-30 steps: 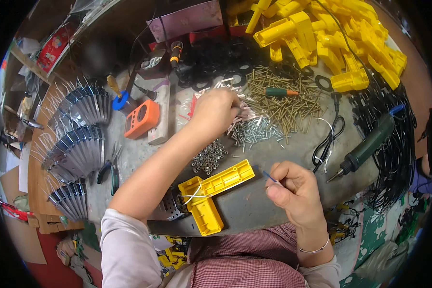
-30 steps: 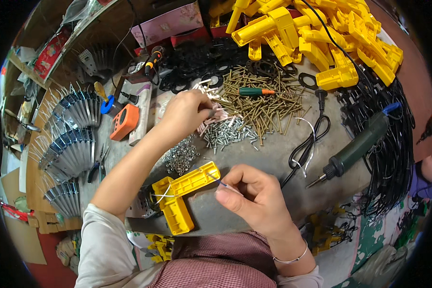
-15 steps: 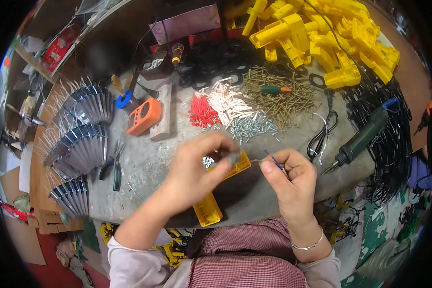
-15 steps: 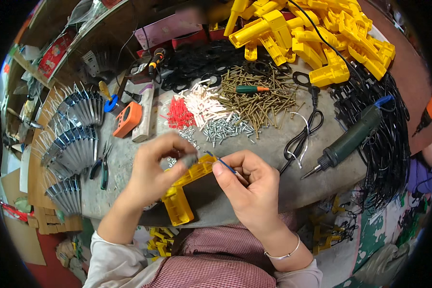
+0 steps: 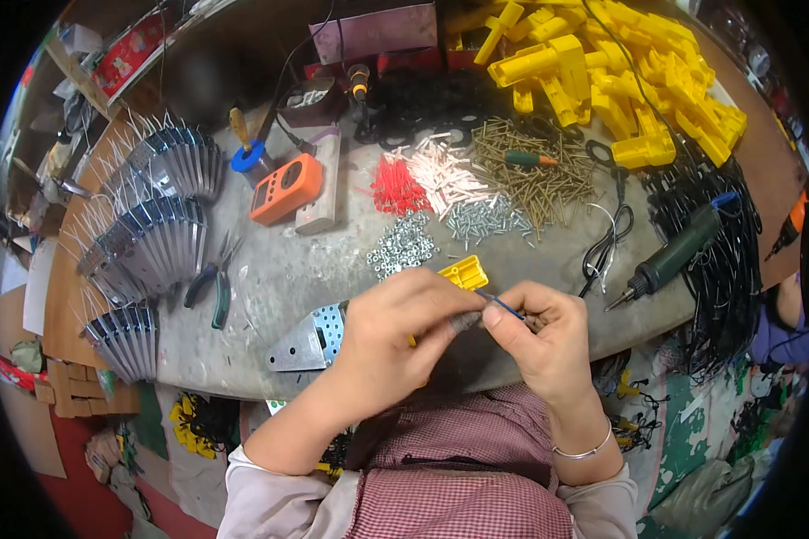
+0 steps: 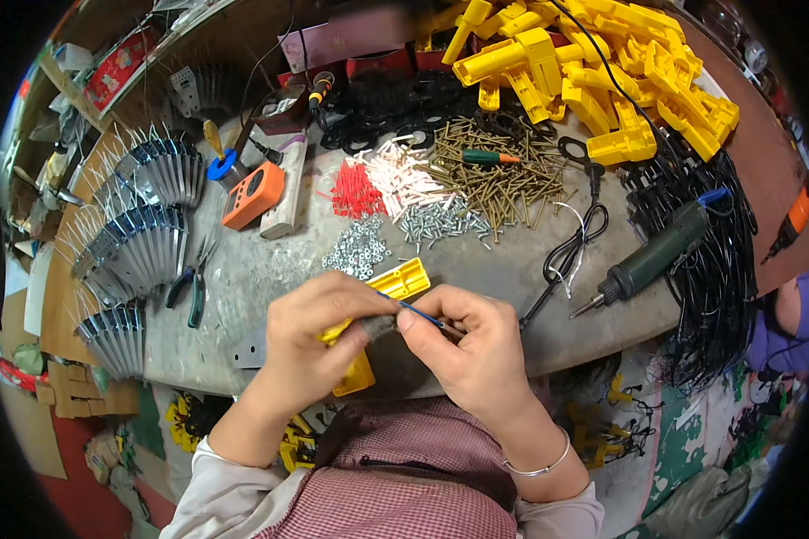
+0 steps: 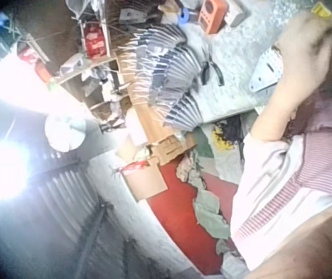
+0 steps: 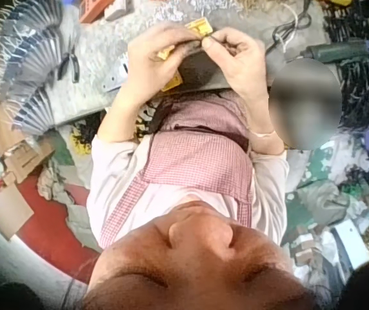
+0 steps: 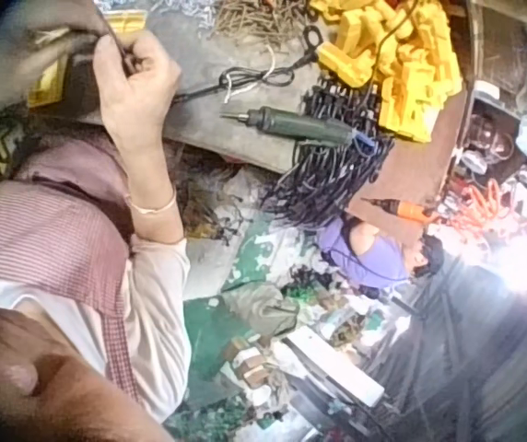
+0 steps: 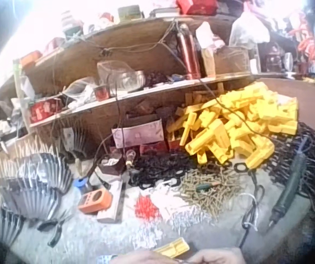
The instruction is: Assembling a yellow handheld electronic device, including screwing components together and soldering wires.
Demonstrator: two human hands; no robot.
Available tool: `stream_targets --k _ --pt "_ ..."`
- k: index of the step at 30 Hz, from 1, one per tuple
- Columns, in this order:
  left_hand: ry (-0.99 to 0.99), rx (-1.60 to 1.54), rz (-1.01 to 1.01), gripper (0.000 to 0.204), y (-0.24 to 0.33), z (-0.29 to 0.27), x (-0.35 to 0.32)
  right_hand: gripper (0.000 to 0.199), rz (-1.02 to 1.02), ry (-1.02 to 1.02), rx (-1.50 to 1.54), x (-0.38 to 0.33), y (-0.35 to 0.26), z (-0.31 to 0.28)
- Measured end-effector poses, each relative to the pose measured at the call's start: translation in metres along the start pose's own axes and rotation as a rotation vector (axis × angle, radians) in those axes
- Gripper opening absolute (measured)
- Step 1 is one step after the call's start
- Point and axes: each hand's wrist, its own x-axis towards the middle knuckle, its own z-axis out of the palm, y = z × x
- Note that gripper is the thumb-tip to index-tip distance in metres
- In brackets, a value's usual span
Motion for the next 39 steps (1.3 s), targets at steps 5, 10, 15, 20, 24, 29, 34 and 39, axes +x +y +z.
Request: stream_targets --k 5,10,15,20,24,29,34,39 --pt "0.041 -0.651 -0.495 0.020 -0.005 -0.005 -0.007 0.012 0.016 -0.012 0.071 0.000 0.007 -0.001" --pt "0.039 -0.746 -0.582 0.020 -0.010 -0.007 -0.012 0.011 -0.090 -0.072 -0.054 0.004 0.004 -0.001" --pt "0.011 -0.734 -0.583 0.016 -0.005 -0.008 -0.009 0.012 -0.035 -0.086 -0.127 0.002 0.000 -0.003" --pt "-0.021 -0.496 -0.461 0.018 -0.001 -0.008 -0.009 0.012 -0.012 -0.084 -0.144 -0.001 -0.003 -0.004" --pt "-0.050 -0.431 -0.418 0.019 -0.003 -0.009 -0.010 0.011 0.087 -0.127 -0.144 -0.004 -0.001 -0.017" --pt "-0.184 -0.401 -0.543 0.017 0.002 -0.007 -0.004 0.011 0.119 -0.138 -0.143 -0.011 0.004 -0.030" --pt "-0.231 -0.480 -0.514 0.020 0.007 0.010 0.000 0.015 0.109 -0.175 -0.005 -0.013 0.013 -0.041" --pt "-0.193 -0.169 -0.261 0.021 0.003 -0.002 -0.013 0.019 0.179 -0.215 -0.040 -0.013 0.002 -0.038"
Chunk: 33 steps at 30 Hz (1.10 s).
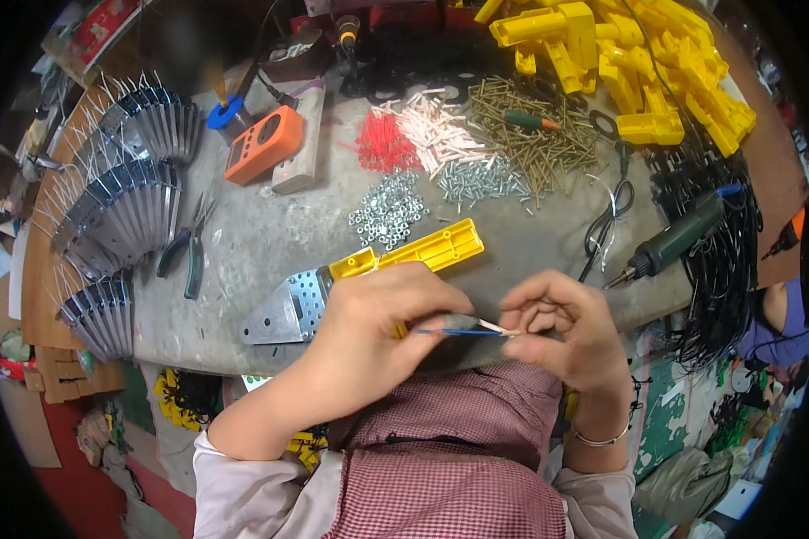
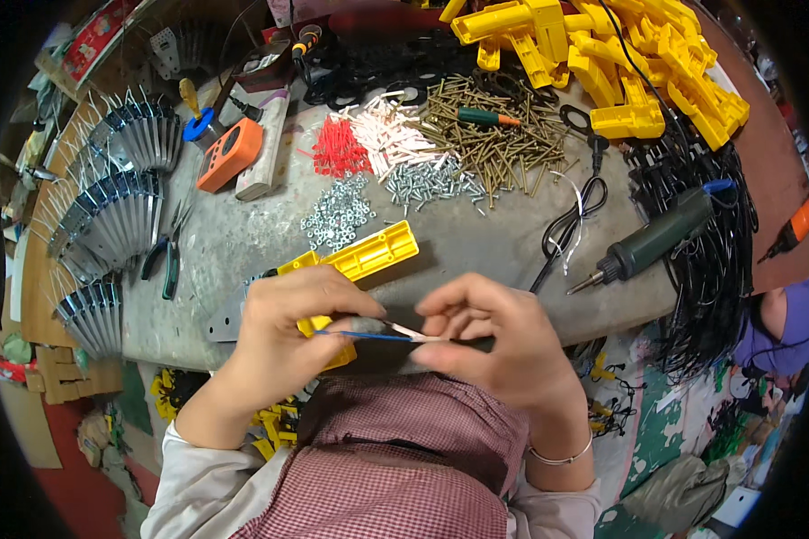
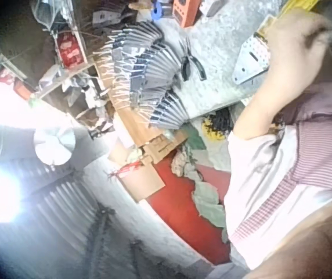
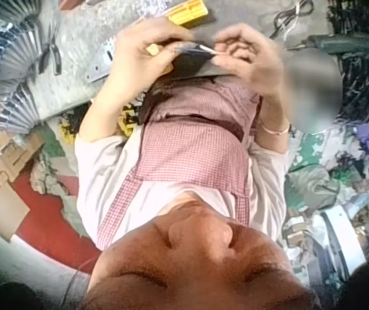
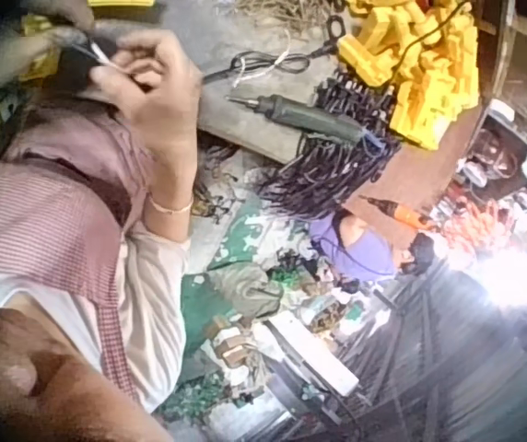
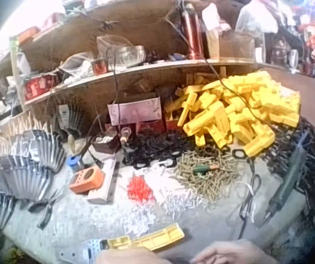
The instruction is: Assembling a yellow handheld electronic device, including screwing components together and soldering wires.
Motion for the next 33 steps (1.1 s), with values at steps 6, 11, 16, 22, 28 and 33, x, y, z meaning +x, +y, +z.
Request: stream_targets --k 6,11,16,22,28,33 --pt "0.141 0.194 0.068 0.026 0.011 0.000 -0.008 0.016 -0.092 -0.013 -0.163 0.012 -0.011 0.014" --pt "0.126 0.257 0.065 0.020 0.004 -0.005 -0.012 0.016 -0.089 -0.040 -0.068 0.013 -0.001 0.016" --pt "0.349 0.180 0.069 0.023 -0.003 -0.022 -0.011 0.016 -0.053 -0.005 0.034 0.011 0.003 0.015" --pt "0.069 0.370 0.211 0.027 0.005 -0.022 -0.009 0.013 -0.144 -0.110 -0.261 0.011 -0.006 0.018" --pt "-0.185 0.644 -0.281 0.019 -0.004 -0.100 -0.033 0.015 0.041 -0.081 0.222 0.014 0.006 0.012" --pt "0.019 0.745 -0.145 0.015 -0.049 -0.097 0.012 0.025 0.053 -0.121 0.457 0.035 0.029 0.012"
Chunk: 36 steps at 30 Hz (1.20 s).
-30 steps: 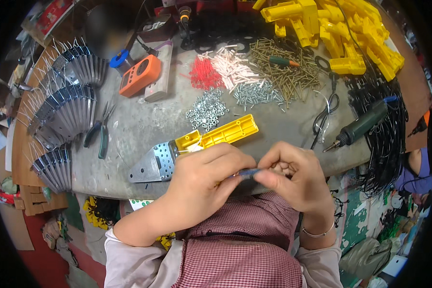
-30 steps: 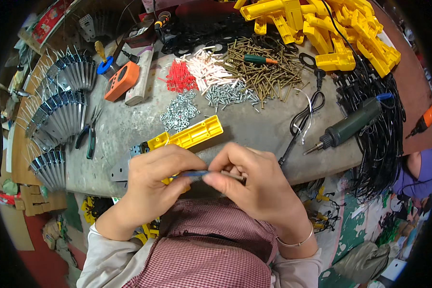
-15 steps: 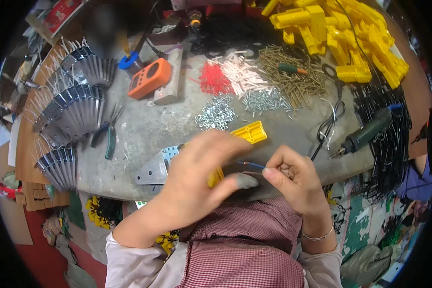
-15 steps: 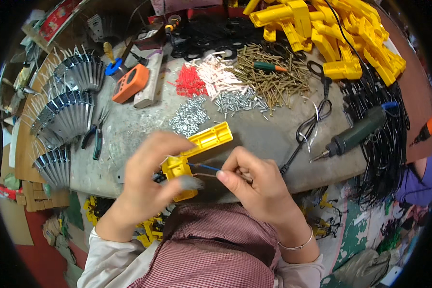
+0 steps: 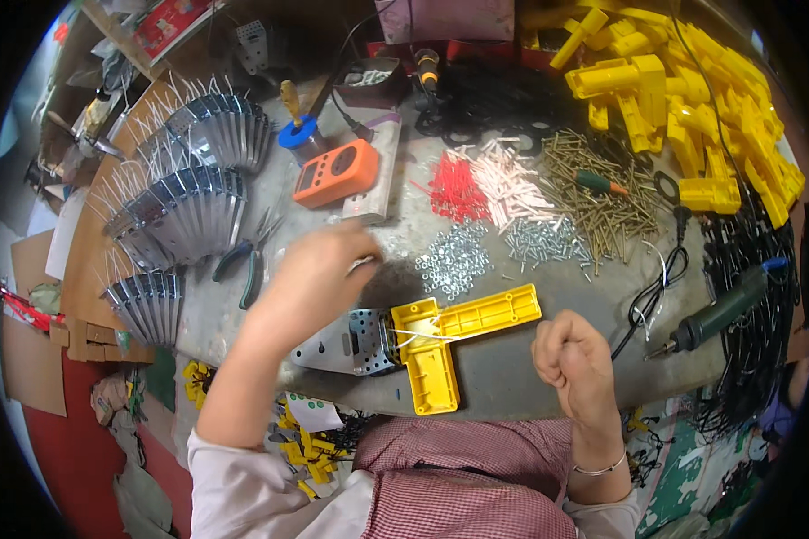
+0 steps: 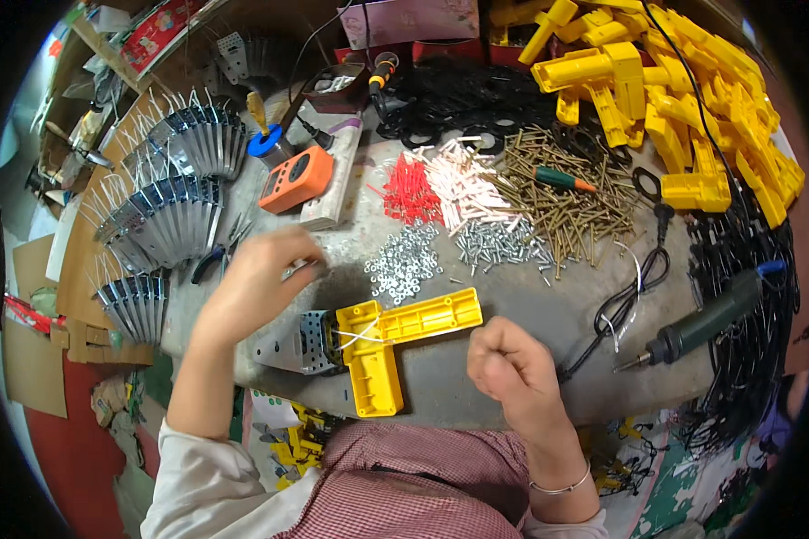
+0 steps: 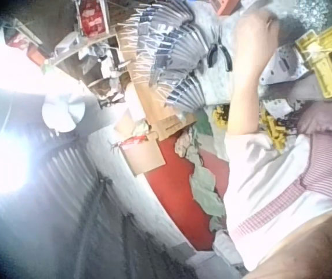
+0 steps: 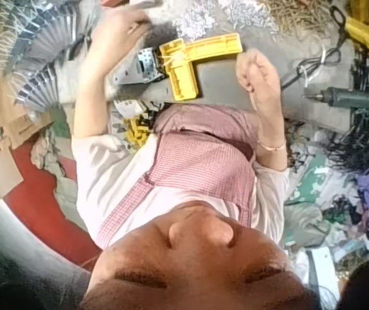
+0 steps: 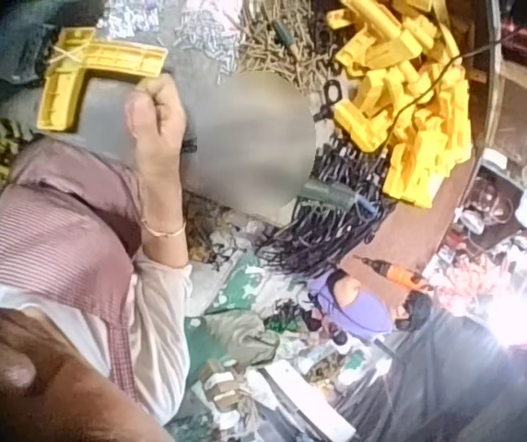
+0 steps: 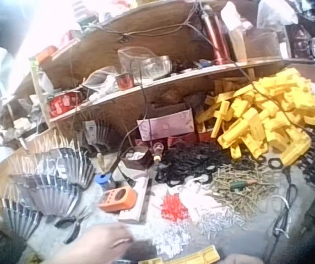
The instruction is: Assembling a yellow handheld electronic device, including screwing components together and soldering wires.
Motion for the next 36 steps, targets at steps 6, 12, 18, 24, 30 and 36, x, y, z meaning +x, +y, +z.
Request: stream_targets --k 6,12,18,24,30,36 --pt "0.124 0.077 -0.050 0.015 -0.011 0.062 0.079 0.054 -0.248 -0.062 -0.058 0.000 0.014 -0.012" --pt "-0.060 0.173 -0.088 0.015 -0.017 0.057 0.095 0.055 -0.189 -0.044 -0.055 0.003 0.011 -0.011" --pt "-0.108 0.162 -0.148 0.012 -0.006 0.054 0.082 0.052 -0.183 -0.072 -0.103 0.001 0.009 -0.014" --pt "-0.054 0.270 -0.145 0.015 -0.005 0.058 0.071 0.048 -0.198 -0.069 -0.105 -0.001 0.012 -0.014" --pt "0.020 0.334 -0.129 0.017 0.002 0.062 0.078 0.041 -0.190 -0.029 -0.119 -0.003 0.013 -0.013" --pt "0.108 0.459 -0.088 0.015 0.002 0.057 0.090 0.039 -0.176 -0.037 -0.148 -0.001 0.016 -0.012"
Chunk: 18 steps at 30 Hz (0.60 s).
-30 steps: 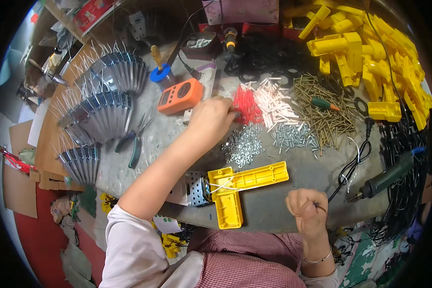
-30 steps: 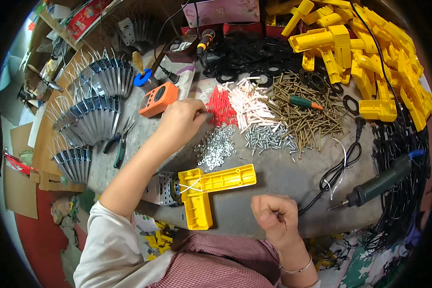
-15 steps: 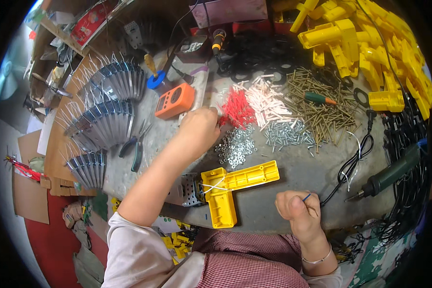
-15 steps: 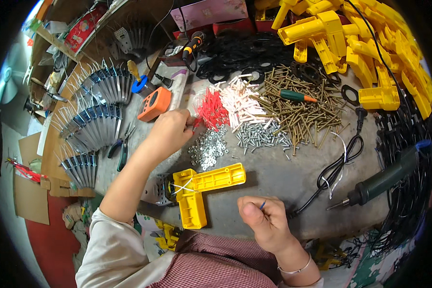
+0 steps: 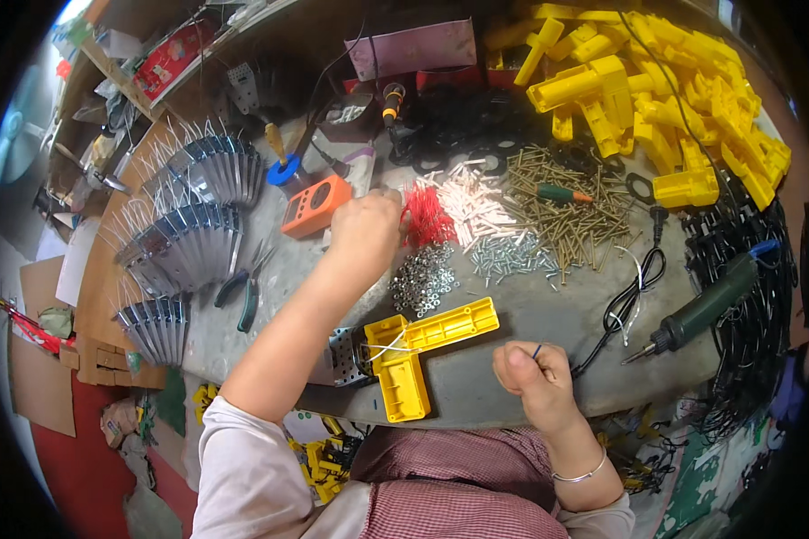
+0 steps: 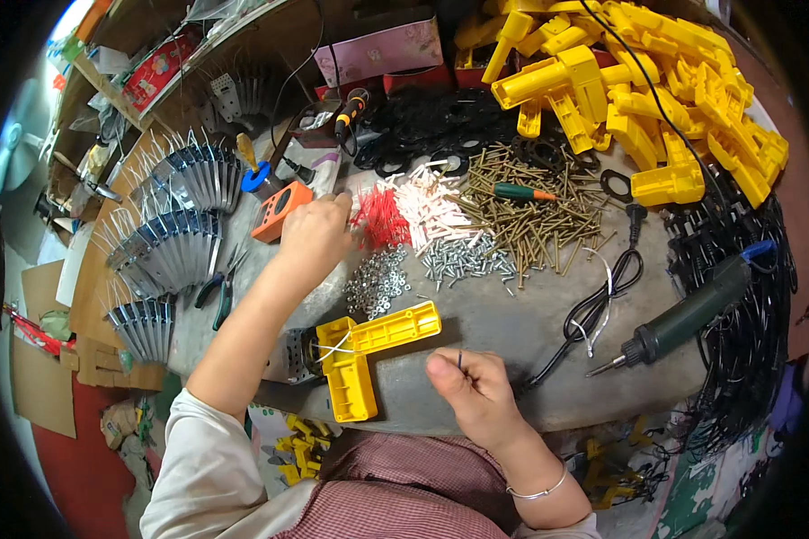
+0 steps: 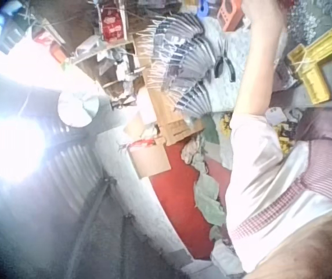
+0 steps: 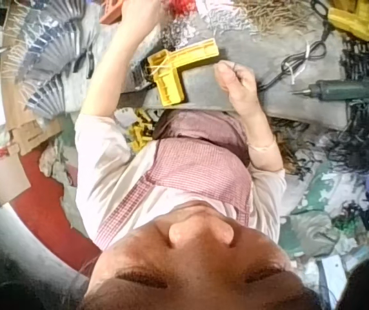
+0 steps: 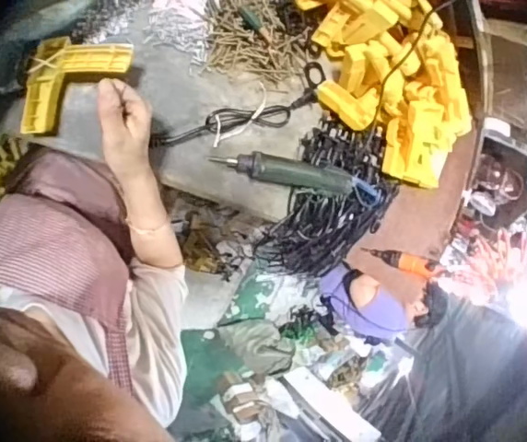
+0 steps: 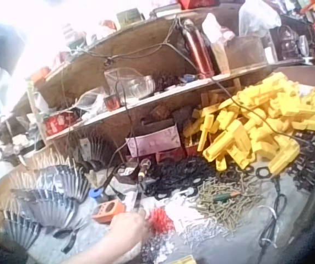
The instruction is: Assembling a yellow handheld electronic device, including screwing components together and soldering wires.
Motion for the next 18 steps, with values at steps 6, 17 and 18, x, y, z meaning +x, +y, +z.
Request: stream_targets --k 6,17,18 --pt "0.100 0.113 0.072 0.012 -0.001 -0.028 0.002 0.038 0.031 -0.034 -0.148 0.003 -0.015 0.009" --pt "-0.308 -1.134 -0.175 0.007 0.004 -0.055 -0.018 0.024 0.156 0.069 -0.180 0.021 -0.040 0.018" --pt "-0.373 -1.366 -0.142 0.006 0.013 -0.062 -0.025 0.024 0.161 0.081 -0.184 0.026 -0.037 0.019"
